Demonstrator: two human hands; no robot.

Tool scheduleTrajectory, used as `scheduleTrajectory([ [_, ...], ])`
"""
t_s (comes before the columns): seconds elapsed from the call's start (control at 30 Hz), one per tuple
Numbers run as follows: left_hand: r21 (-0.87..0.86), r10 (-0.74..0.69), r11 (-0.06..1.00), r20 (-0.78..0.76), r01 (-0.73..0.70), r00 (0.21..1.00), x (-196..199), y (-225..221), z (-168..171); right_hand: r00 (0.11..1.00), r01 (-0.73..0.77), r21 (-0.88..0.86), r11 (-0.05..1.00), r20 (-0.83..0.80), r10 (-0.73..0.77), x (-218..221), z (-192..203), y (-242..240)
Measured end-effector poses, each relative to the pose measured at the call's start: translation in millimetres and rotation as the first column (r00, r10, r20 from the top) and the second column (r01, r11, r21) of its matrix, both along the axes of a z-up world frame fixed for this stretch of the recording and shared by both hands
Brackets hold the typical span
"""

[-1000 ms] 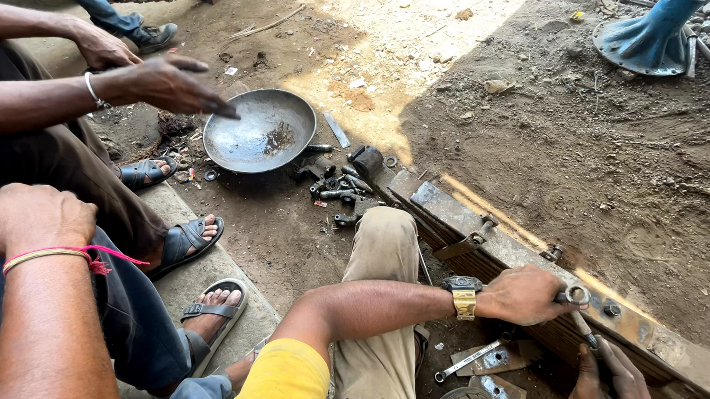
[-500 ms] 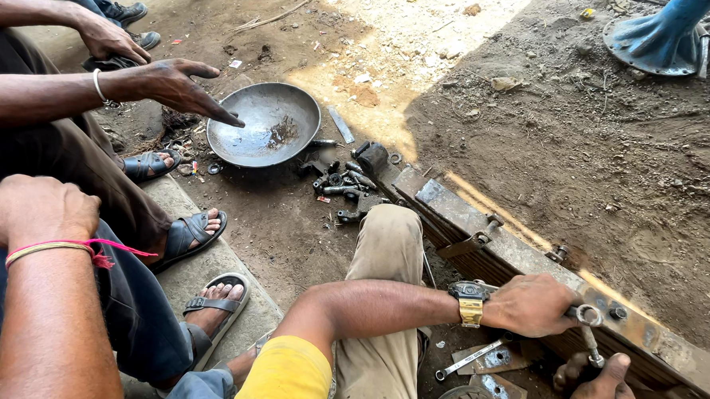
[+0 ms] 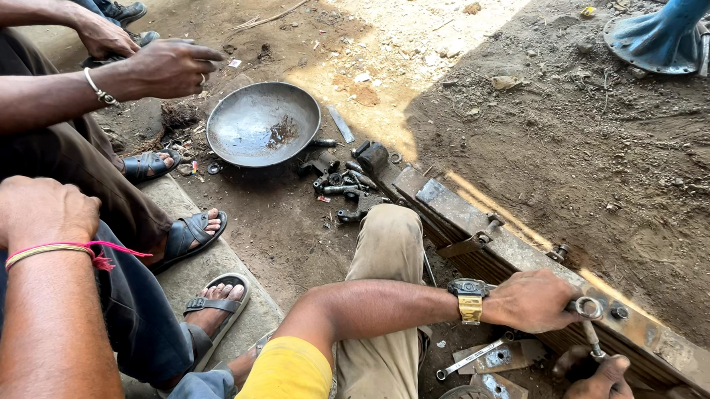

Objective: The person assembles a heavy metal leaf spring unit by hand and using a wrench to tighten bolts while collaborating with others on the ground.

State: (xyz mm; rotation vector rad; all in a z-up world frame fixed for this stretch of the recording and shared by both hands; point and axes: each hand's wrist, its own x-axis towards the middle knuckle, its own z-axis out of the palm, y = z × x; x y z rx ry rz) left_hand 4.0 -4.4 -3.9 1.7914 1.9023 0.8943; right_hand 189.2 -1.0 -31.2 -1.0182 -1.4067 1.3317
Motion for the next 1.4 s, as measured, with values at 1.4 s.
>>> scheduleTrajectory([
  [1.4, 0.000, 0.118, 0.993, 0.196, -0.121, 0.973, -48, -34, 59, -0.060, 0.071, -0.283, 0.956, 0.956, 0.287, 166, -185, 68],
])
